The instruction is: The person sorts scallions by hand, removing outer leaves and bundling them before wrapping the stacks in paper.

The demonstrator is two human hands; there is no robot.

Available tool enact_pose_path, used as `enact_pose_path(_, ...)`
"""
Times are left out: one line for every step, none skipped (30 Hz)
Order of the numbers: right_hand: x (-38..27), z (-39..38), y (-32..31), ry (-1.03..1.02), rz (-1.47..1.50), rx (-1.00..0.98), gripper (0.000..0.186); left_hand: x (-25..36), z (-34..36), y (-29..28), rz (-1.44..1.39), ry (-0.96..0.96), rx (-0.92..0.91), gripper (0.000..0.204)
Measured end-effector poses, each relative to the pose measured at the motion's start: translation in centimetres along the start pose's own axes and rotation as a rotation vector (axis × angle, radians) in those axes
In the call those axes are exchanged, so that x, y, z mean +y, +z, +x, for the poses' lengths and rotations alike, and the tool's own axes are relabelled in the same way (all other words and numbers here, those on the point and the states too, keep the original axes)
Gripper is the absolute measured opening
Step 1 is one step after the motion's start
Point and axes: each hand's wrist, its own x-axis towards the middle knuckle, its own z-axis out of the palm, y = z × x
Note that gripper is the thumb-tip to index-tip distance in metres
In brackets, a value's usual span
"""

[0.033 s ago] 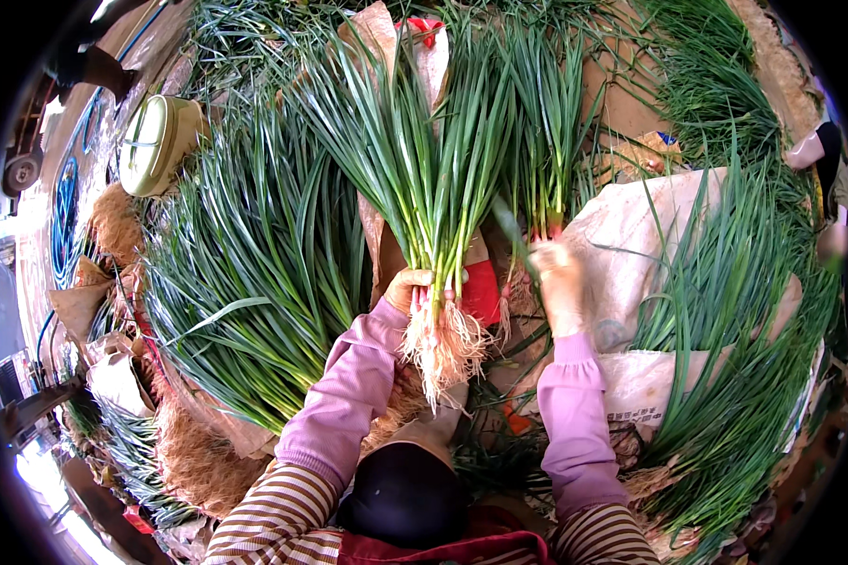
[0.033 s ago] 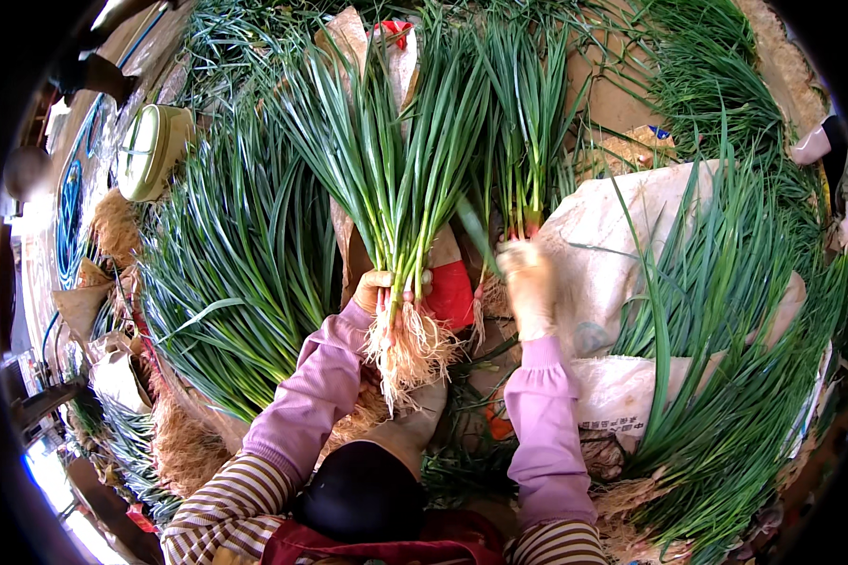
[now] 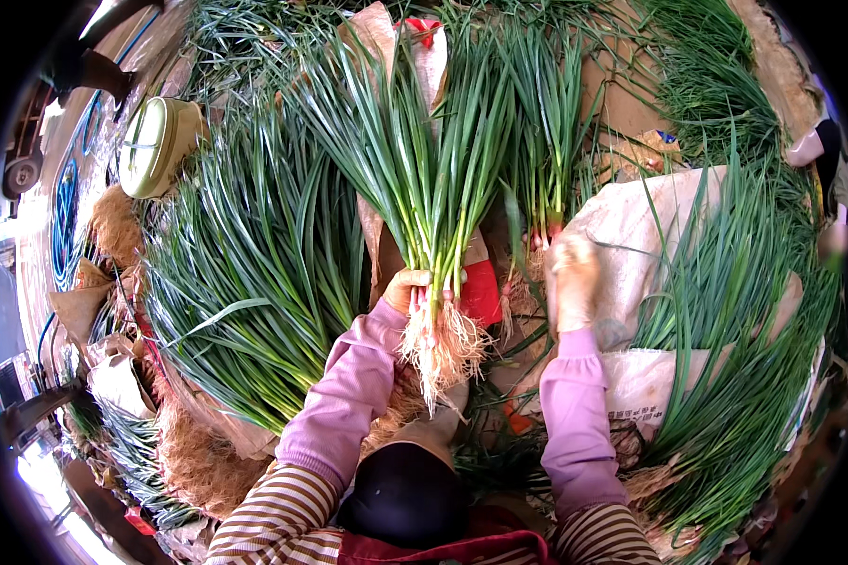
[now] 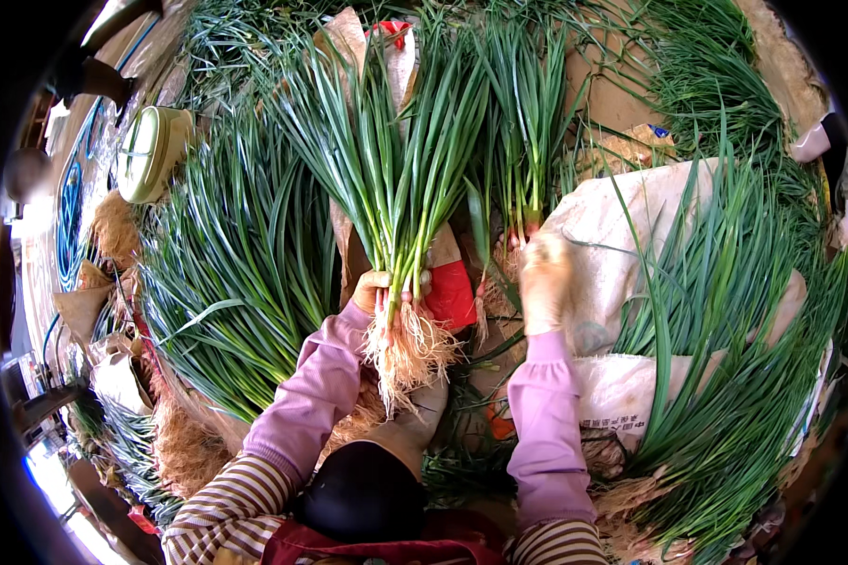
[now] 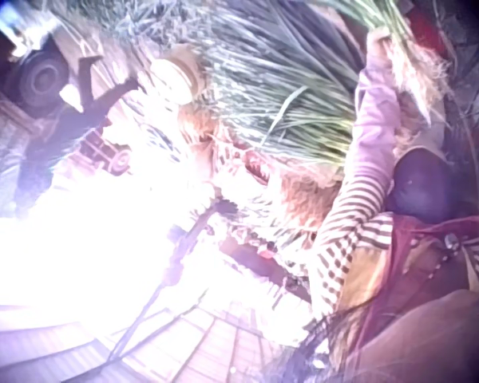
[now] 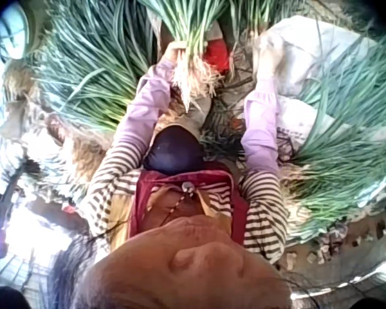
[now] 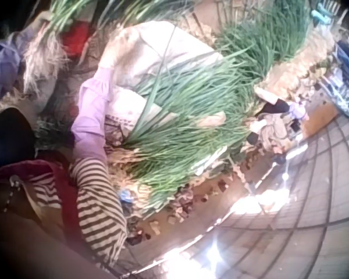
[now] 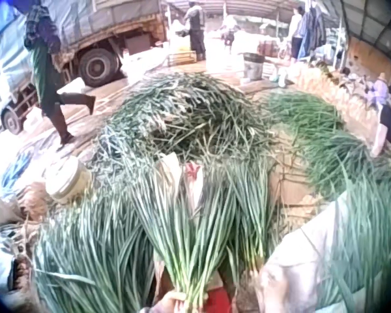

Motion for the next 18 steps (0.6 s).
enact_pose_path(3.6, 3.4, -3.5, -0.257, 0.355, 0.207, 0.024, -0.4, 1.1, 1.2, 0.006, -0.009, -0.042, 0.057)
enact_pose_path(3.2, 3.5, -4.3, -0.260, 0.351, 0.227, 0.024, -0.3, 0.7, 0.6, -0.004, -0.005, -0.020, 0.058)
enact_pose_path(2.9, 3.2, -4.5, -0.374, 0.204, 0.279, 0.024, -0.4, 0.6, 0.6, 0.006, 0.000, -0.013, 0.058)
enact_pose_path(2.7, 2.8, -4.7, -0.486, 0.056, 0.329, 0.024, -0.3, 0.6, 0.7, 0.016, 0.006, -0.006, 0.057)
enact_pose_path(2.7, 1.8, -4.9, -0.401, 0.036, 0.191, 0.025, -0.1, 0.3, -0.1, 0.031, 0.002, 0.010, 0.057)
enact_pose_path(1.7, -0.1, -4.4, -0.312, 0.014, 0.057, 0.026, -0.2, 0.3, 0.1, 0.041, 0.006, 0.046, 0.057)
enact_pose_path(0.8, -1.6, -3.6, -0.222, -0.004, -0.074, 0.027, -0.2, 0.3, 0.8, 0.061, 0.020, 0.044, 0.057)
enact_pose_path(0.3, -2.1, -2.5, -0.189, -0.211, -0.104, 0.027, -0.2, 0.4, 1.3, 0.084, 0.032, 0.042, 0.057)
enact_pose_path(-0.2, -2.2, -1.2, -0.156, -0.416, -0.139, 0.028, -0.1, 0.3, 1.3, 0.079, 0.037, 0.043, 0.057)
enact_pose_path(-0.5, -2.1, -0.3, -0.122, -0.622, -0.168, 0.029, -0.2, 0.4, 1.4, 0.074, 0.038, 0.041, 0.057)
enact_pose_path(2.1, -1.0, 0.4, -0.360, -0.912, -0.130, 0.030, -0.2, 0.4, 1.4, 0.068, 0.039, 0.039, 0.058)
enact_pose_path(4.5, 0.3, 1.0, -0.600, -1.202, -0.081, 0.032, -0.1, 0.5, 1.2, 0.063, 0.014, 0.036, 0.059)
enact_pose_path(4.0, 0.9, 2.5, -0.541, -1.313, -0.135, 0.028, 0.0, 0.2, 1.1, 0.035, -0.005, 0.005, 0.060)
enact_pose_path(4.0, 1.8, 3.1, -0.523, -1.389, -0.121, 0.025, 0.1, 0.0, 1.0, 0.006, -0.025, -0.026, 0.062)
enact_pose_path(4.2, 2.8, 3.3, -0.500, -1.467, -0.098, 0.023, 0.0, 0.1, 1.8, 0.024, 0.030, -0.054, 0.067)
enact_pose_path(4.6, 3.5, 3.5, -0.476, -1.544, -0.077, 0.020, 0.0, 0.1, 2.0, 0.012, 0.010, -0.094, 0.069)
enact_pose_path(4.9, 4.2, 3.2, -0.477, -1.561, -0.042, 0.016, -0.1, 0.0, 2.2, 0.023, 0.025, -0.076, 0.069)
enact_pose_path(4.4, 4.3, 2.8, -0.278, -1.149, -0.130, 0.016, -0.2, -0.2, 2.5, 0.030, 0.046, -0.054, 0.069)
